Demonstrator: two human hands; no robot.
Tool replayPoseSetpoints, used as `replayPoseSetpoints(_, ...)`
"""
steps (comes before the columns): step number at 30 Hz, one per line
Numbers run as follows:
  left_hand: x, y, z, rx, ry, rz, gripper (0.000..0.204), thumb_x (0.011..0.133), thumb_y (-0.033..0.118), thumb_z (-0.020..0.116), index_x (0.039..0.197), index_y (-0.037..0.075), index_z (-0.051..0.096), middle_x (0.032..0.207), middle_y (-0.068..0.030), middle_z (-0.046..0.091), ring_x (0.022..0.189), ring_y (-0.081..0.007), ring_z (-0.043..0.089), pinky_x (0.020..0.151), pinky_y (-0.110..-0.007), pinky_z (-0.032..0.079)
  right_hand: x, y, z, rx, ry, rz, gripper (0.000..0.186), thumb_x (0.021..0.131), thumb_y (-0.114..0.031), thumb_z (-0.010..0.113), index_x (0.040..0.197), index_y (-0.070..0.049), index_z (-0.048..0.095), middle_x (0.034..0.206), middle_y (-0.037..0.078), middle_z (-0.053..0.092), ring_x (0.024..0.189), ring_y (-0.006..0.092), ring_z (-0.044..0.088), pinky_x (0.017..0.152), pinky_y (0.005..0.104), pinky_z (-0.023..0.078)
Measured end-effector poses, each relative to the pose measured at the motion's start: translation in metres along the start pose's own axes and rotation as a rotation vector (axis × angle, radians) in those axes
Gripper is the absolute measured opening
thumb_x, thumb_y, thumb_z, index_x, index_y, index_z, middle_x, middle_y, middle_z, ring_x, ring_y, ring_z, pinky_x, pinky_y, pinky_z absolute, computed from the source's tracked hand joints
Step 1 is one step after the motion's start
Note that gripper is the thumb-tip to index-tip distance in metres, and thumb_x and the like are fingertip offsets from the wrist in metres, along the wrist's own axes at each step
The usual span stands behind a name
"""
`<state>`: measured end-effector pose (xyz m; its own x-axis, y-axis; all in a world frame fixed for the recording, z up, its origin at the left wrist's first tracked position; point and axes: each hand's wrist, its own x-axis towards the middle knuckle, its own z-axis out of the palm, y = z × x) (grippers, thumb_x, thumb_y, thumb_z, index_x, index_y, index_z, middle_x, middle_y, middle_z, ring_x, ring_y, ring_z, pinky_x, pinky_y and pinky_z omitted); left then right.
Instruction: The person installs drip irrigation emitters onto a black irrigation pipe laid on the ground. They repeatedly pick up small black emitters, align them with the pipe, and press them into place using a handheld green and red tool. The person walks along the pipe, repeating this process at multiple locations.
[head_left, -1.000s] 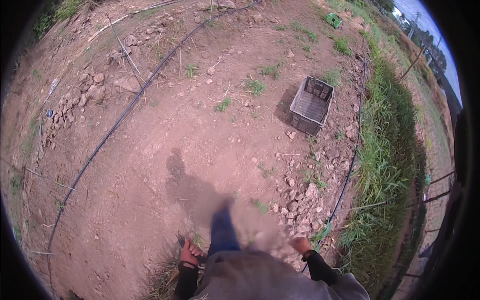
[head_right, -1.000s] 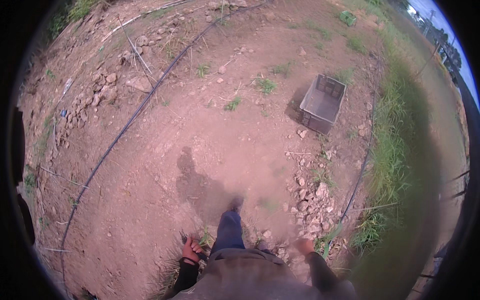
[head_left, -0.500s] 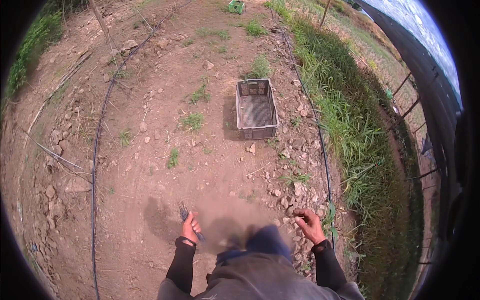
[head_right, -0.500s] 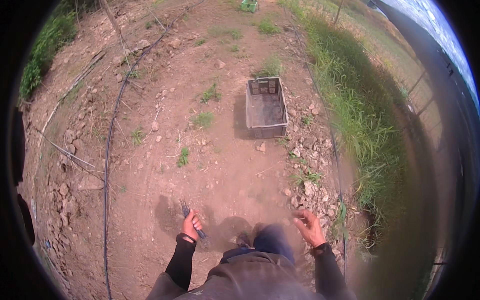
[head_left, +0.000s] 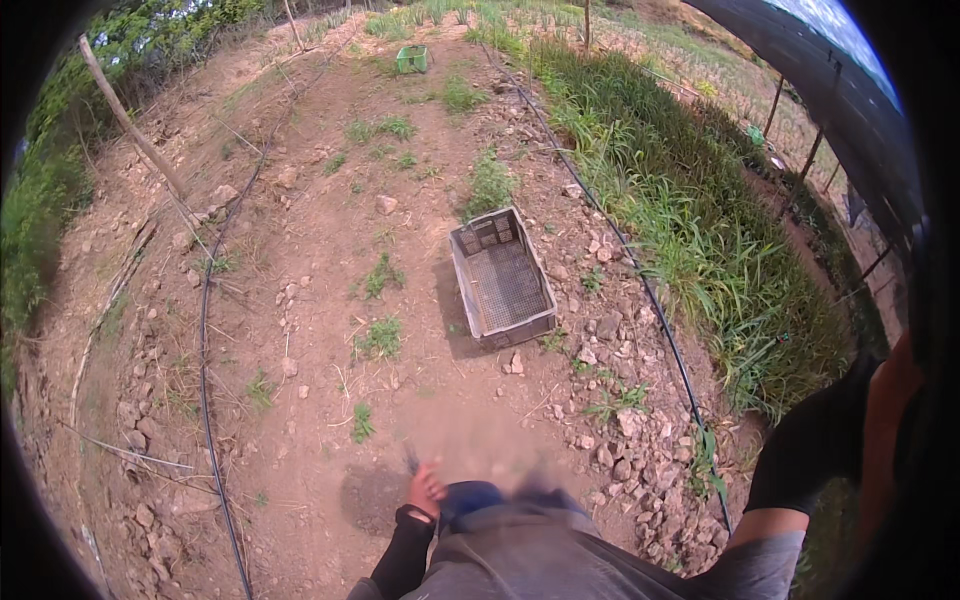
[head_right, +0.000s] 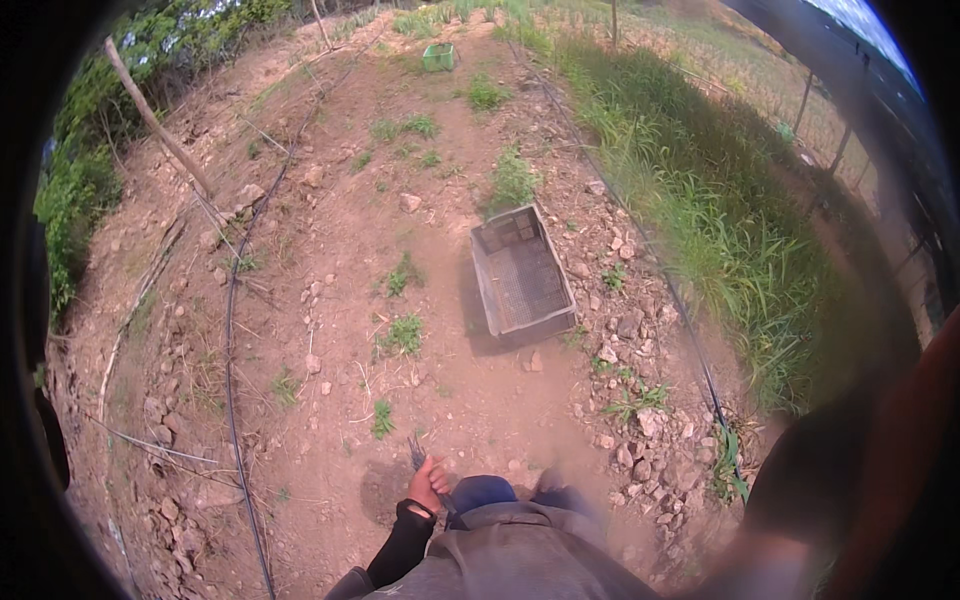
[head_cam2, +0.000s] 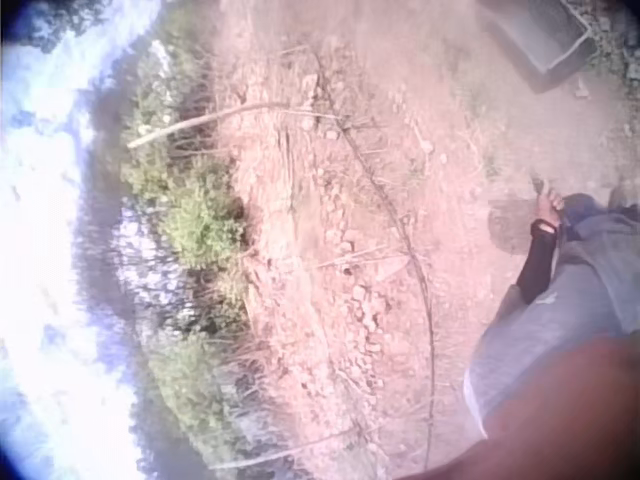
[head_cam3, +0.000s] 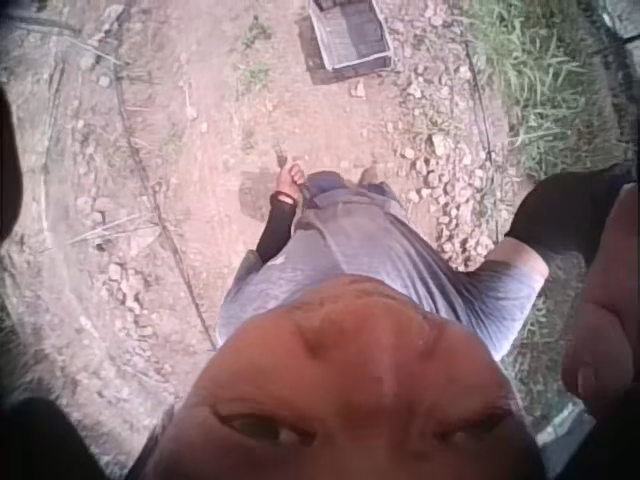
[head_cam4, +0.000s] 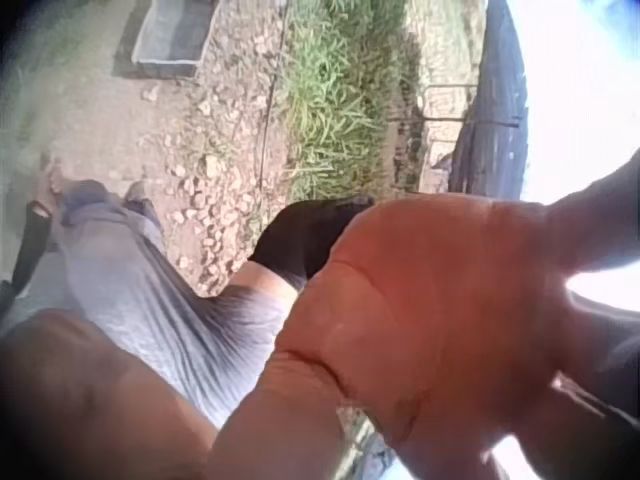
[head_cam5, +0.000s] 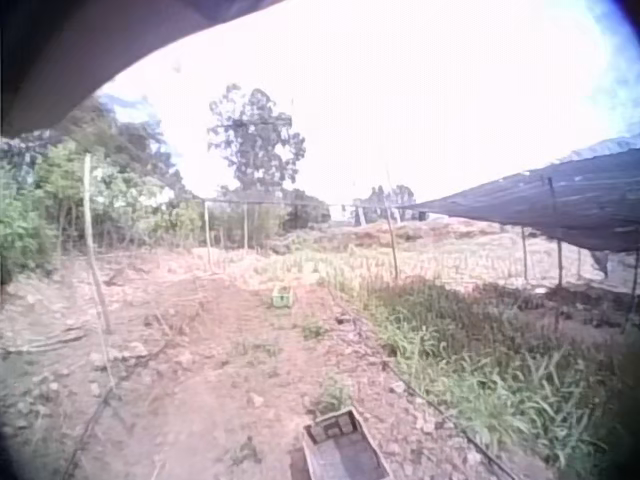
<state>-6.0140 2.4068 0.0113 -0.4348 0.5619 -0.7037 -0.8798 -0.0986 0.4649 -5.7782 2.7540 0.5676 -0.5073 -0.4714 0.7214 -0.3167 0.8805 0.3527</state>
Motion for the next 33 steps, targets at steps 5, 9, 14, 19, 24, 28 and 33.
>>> replayPoseSetpoints(5,0.037,0.068,0.036,-0.005,-0.033,0.049,0.028,0.097,0.038,0.05,0.103,0.011,0.053,0.056,0.0054,0.032,0.047,-0.0083,0.031,0.046,-0.026,0.028,-0.028,0.071,0.014,-0.068,-0.094,0.112,0.063,0.088,-0.039,0.059,0.135,0.0,0.041,0.135,0.02,0.043,0.115,0.0262,0.051,0.089,0.037,0.045)
replayPoseSetpoints(9,0.11,0.095,0.077,-0.049,-0.023,-0.185,0.036,0.093,0.047,0.053,0.081,0.014,0.056,0.049,0.0054,0.028,0.041,-0.0098,0.028,0.038,-0.024,0.024,-0.028,0.108,0.01,-0.195,-0.234,0.138,0.06,0.089,-0.036,0.058,0.134,0.0,0.042,0.133,0.02,0.044,0.114,0.0257,0.051,0.089,0.0365,0.045)
replayPoseSetpoints(14,0.151,0.175,0.192,0.24,-0.138,-0.245,0.031,0.094,0.044,0.053,0.08,0.016,0.052,0.05,0.0058,0.028,0.041,-0.0094,0.028,0.038,-0.024,0.023,0.018,0.097,-0.036,-0.368,-0.312,0.347,0.056,0.09,-0.034,0.057,0.132,0.0,0.044,0.131,0.019,0.046,0.113,0.025,0.052,0.088,0.0359,0.045)
replayPoseSetpoints(19,0.239,0.218,0.296,0.436,-0.321,-0.343,0.029,0.094,0.042,0.053,0.083,0.016,0.053,0.051,0.0057,0.03,0.041,-0.0099,0.029,0.038,-0.025,0.024,0.034,0.066,-0.001,-0.56,-0.445,0.561,0.052,0.091,-0.031,0.056,0.13,0.0,0.045,0.128,0.019,0.047,0.111,0.0243,0.052,0.087,0.0353,0.045)
replayPoseSetpoints(24,0.306,0.237,0.353,0.468,-0.361,-0.377,0.027,0.094,0.041,0.054,0.086,0.015,0.054,0.051,0.0056,0.031,0.042,-0.0105,0.03,0.038,-0.026,0.025,0.03,0.083,0.023,-0.694,-0.587,0.707,0.048,0.091,-0.029,0.055,0.129,0.001,0.047,0.126,0.019,0.049,0.109,0.0236,0.053,0.086,0.0347,0.045)
replayPoseSetpoints(28,0.355,0.211,0.394,0.481,-0.356,-0.586,0.025,0.094,0.039,0.055,0.09,0.015,0.055,0.052,0.0047,0.033,0.042,-0.0131,0.032,0.038,-0.028,0.027,0.012,0.125,0.039,-0.709,-0.675,0.804,0.045,0.092,-0.027,0.054,0.127,0.001,0.048,0.124,0.018,0.05,0.108,0.023,0.053,0.085,0.0343,0.045)
replayPoseSetpoints(33,0.387,0.131,0.436,0.418,-0.626,-0.699,0.023,0.098,0.029,0.048,0.105,0.008,0.053,0.06,0.0031,0.034,0.051,-0.0099,0.033,0.049,-0.026,0.033,-0.057,0.158,0.027,-0.636,-0.644,0.762,0.042,0.093,-0.024,0.053,0.126,0.001,0.05,0.122,0.018,0.051,0.107,0.0223,0.054,0.084,0.0337,0.045)
